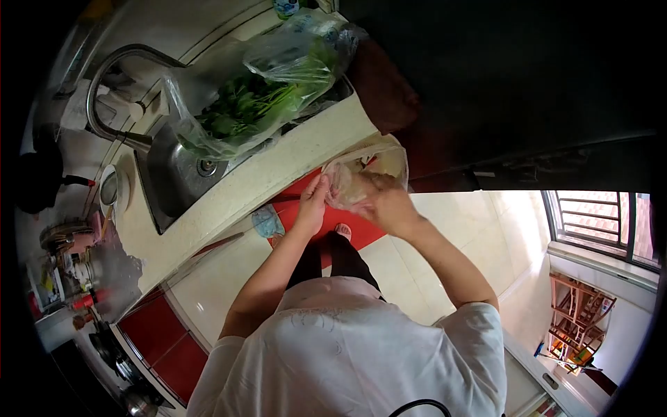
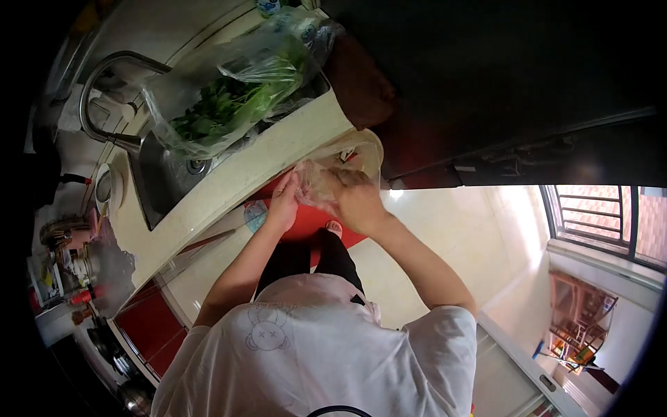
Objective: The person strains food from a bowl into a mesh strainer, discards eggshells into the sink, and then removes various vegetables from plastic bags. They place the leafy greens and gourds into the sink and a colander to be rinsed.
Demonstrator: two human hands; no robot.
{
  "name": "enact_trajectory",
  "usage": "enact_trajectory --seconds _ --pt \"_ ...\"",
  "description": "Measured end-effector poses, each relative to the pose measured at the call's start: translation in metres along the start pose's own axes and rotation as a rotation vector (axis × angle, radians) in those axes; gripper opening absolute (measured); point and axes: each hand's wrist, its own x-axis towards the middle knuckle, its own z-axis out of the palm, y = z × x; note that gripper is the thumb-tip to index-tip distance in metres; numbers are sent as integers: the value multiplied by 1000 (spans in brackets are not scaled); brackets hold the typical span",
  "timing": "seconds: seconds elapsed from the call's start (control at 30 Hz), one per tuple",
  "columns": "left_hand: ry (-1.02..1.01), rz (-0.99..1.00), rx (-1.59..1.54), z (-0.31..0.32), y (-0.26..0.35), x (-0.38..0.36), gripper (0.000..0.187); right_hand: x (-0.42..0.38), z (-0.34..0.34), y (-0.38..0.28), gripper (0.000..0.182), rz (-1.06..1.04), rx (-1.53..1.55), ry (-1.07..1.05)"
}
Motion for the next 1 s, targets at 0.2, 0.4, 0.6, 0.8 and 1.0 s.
enact_trajectory --seconds 0.2,0.4,0.6,0.8,1.0 --pt "84 -162 -220 -26 -6 17 28 -32 59 40 38 -223 -183 -392" --pt "159 -204 -425 -54 -57 20 26 -38 58 65 30 -42 420 -185" --pt "-139 3 95 -71 -78 37 21 -22 80 83 35 364 499 8" --pt "-53 46 175 -65 -55 47 14 16 83 83 35 286 240 -68" --pt "-104 -76 352 -50 -33 29 18 22 61 64 44 403 363 -135"
